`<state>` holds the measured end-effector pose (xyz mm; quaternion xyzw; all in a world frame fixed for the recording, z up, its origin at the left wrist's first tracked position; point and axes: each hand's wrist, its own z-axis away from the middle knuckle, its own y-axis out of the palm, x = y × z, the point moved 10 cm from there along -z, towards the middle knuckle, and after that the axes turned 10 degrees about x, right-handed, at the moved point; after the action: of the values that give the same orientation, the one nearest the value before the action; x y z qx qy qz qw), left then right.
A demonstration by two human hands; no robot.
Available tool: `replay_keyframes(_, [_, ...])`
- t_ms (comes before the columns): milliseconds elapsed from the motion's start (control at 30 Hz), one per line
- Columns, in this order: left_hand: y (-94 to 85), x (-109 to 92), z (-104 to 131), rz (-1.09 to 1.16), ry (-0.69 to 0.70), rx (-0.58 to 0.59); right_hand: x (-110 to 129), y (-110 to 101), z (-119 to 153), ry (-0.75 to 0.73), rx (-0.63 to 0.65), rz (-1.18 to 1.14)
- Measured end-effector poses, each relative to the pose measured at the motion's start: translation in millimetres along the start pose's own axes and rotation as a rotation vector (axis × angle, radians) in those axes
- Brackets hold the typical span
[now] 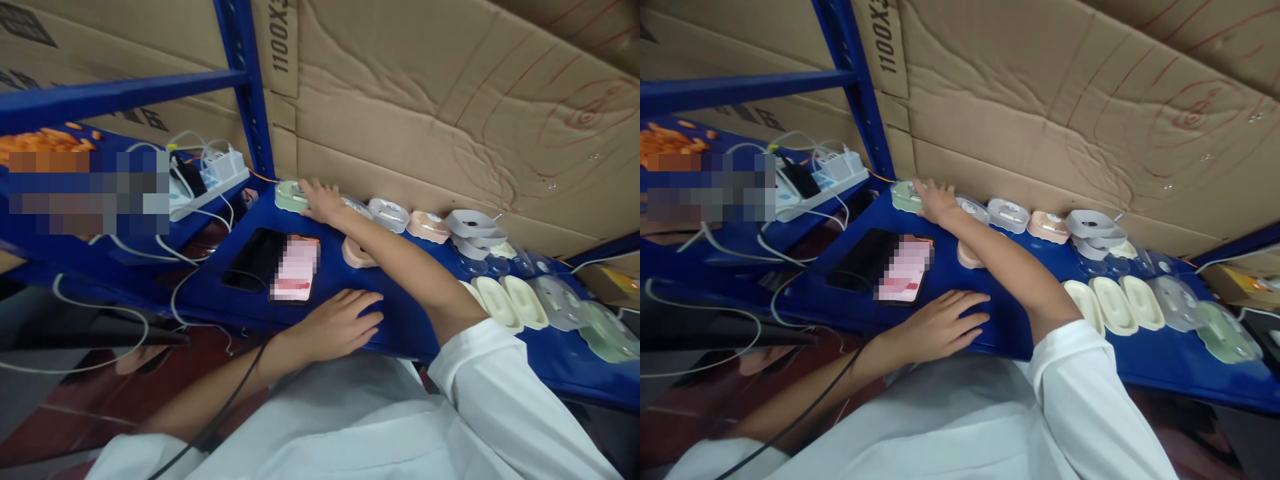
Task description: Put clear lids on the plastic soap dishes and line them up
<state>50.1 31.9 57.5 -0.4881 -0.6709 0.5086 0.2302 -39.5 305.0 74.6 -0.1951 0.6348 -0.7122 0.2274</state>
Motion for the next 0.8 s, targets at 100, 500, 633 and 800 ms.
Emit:
replay_keyframes(100, [1.3, 0.2, -0.6, -0.021, -0.001, 0.006, -15.6, -9.8, 21.8, -0.026, -0.003, 0.046])
replay_keyframes(500, [-5.7, 24.8, 0.1, -0.012, -0.209, -0.1, -52.6, 19.4, 247.2, -0.276, -0.022, -0.294])
replay_keyframes(633, [1.5, 26.9, -2.3, -0.018, -0.225, -0.027, -68.7, -12.1, 221.5, -0.215, -0.218, -0.264])
replay_keyframes(800, [-3.2, 14.4, -3.6, -0.06, -0.131, -0.014, -76.1, -0.6, 139.3, -0.107, -0.178, -0.051])
